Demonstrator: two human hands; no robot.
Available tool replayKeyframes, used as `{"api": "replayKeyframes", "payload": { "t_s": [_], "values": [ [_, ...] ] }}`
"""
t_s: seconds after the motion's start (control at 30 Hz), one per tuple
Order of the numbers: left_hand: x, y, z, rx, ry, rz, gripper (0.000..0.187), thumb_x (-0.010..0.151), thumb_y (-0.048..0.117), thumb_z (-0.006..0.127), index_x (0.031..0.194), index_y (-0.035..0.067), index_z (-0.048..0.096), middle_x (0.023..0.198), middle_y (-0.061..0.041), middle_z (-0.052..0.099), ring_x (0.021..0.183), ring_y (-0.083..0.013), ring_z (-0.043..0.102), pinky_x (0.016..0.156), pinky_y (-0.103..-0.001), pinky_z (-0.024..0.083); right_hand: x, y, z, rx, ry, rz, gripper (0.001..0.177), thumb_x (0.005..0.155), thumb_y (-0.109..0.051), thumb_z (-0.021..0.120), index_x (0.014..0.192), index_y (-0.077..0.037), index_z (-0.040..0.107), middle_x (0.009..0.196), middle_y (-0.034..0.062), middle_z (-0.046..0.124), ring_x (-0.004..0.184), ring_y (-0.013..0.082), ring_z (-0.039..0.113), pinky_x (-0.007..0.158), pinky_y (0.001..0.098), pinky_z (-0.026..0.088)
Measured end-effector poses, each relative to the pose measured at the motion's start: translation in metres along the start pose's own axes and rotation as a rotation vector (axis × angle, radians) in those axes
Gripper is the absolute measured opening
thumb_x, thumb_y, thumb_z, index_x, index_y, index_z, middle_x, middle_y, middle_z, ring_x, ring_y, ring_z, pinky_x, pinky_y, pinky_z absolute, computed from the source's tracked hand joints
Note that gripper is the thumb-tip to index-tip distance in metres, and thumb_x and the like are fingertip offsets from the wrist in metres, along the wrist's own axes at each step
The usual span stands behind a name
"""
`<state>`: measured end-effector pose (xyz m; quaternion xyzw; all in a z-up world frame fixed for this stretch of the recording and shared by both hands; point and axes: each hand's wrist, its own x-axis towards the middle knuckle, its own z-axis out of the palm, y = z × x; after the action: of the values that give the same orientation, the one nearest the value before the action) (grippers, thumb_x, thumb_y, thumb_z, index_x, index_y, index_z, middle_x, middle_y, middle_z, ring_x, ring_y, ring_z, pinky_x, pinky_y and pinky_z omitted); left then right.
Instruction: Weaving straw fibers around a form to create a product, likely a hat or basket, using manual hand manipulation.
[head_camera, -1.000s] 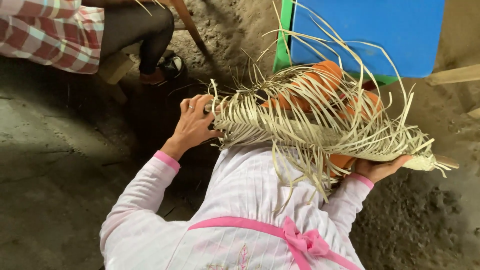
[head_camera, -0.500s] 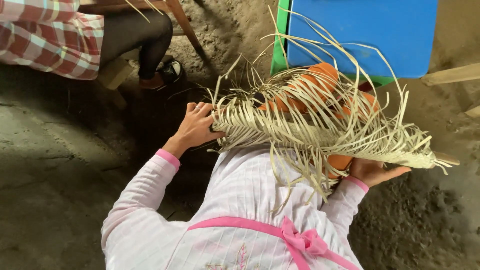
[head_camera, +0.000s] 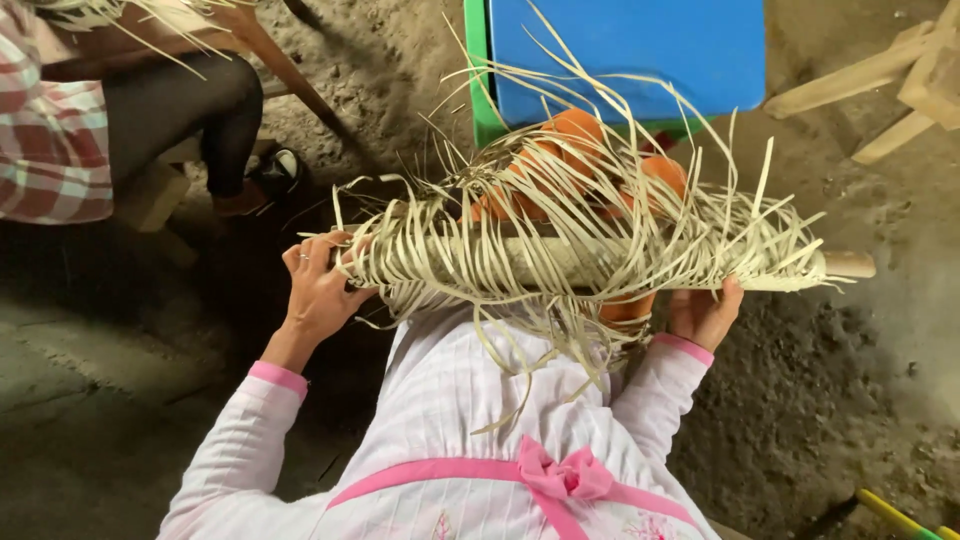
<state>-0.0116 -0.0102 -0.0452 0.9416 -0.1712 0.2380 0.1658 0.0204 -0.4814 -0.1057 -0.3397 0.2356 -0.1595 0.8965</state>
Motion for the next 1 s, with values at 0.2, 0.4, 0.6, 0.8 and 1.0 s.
{"api": "replayKeyframes", "payload": {
  "t_s": [0.2, 0.4, 0.6, 0.8, 1.0],
  "values": [
    [0.009, -0.003, 0.002, 0.075, 0.116, 0.025, 0.044, 0.071, 0.037, 0.073, 0.107, 0.014, 0.062, 0.106, -0.008, 0.05, 0.095, -0.0258, 0.05, 0.081, -0.035, 0.027, -0.014, -0.02, 0.062, 0.007, 0.074, -0.001, 0.034, 0.073, -0.023, 0.07, 0.102, -0.008, 0.062, 0.106, 0.0136, 0.056, 0.098, 0.0297, 0.06, 0.086, 0.0461, 0.055],
    [-0.015, -0.019, 0.022, 0.041, 0.056, -0.016, 0.047, 0.067, 0.039, 0.073, 0.107, 0.016, 0.062, 0.105, -0.006, 0.048, 0.095, -0.0244, 0.047, 0.078, -0.033, 0.027, 0.026, 0.036, -0.023, -0.098, 0.196, 0.072, 0.023, 0.074, -0.018, 0.069, 0.094, -0.009, 0.063, 0.094, 0.0073, 0.056, 0.081, 0.0235, 0.058, 0.071, 0.0394, 0.056],
    [-0.012, -0.008, 0.009, 0.002, -0.135, -0.154, 0.059, 0.061, 0.042, 0.073, 0.114, 0.02, 0.058, 0.105, -0.004, 0.046, 0.094, -0.0249, 0.046, 0.074, -0.033, 0.032, 0.029, 0.025, -0.031, -0.171, 0.208, 0.071, 0.027, 0.077, -0.014, 0.068, 0.1, -0.005, 0.06, 0.093, 0.0114, 0.055, 0.08, 0.0269, 0.059, 0.062, 0.0348, 0.056],
    [-0.009, -0.006, 0.009, -0.07, -0.283, -0.251, 0.065, 0.055, 0.043, 0.075, 0.113, 0.02, 0.058, 0.102, -0.003, 0.047, 0.089, -0.0276, 0.048, 0.069, -0.037, 0.038, 0.026, 0.025, -0.026, -0.188, 0.279, 0.055, 0.043, 0.078, -0.012, 0.071, 0.112, 0.001, 0.049, 0.101, 0.0182, 0.053, 0.089, 0.0318, 0.056, 0.069, 0.0457, 0.052],
    [0.043, 0.019, -0.049, -0.155, -0.704, -0.418, 0.08, 0.056, 0.043, 0.075, 0.129, 0.031, 0.042, 0.138, -0.012, 0.022, 0.115, -0.0349, 0.04, 0.085, -0.047, 0.036, -0.013, -0.001, 0.024, -0.363, 0.305, 0.058, 0.058, 0.079, -0.023, 0.072, 0.122, -0.006, 0.036, 0.1, 0.0109, 0.053, 0.082, 0.0235, 0.062, 0.067, 0.0368, 0.058]
  ]
}}
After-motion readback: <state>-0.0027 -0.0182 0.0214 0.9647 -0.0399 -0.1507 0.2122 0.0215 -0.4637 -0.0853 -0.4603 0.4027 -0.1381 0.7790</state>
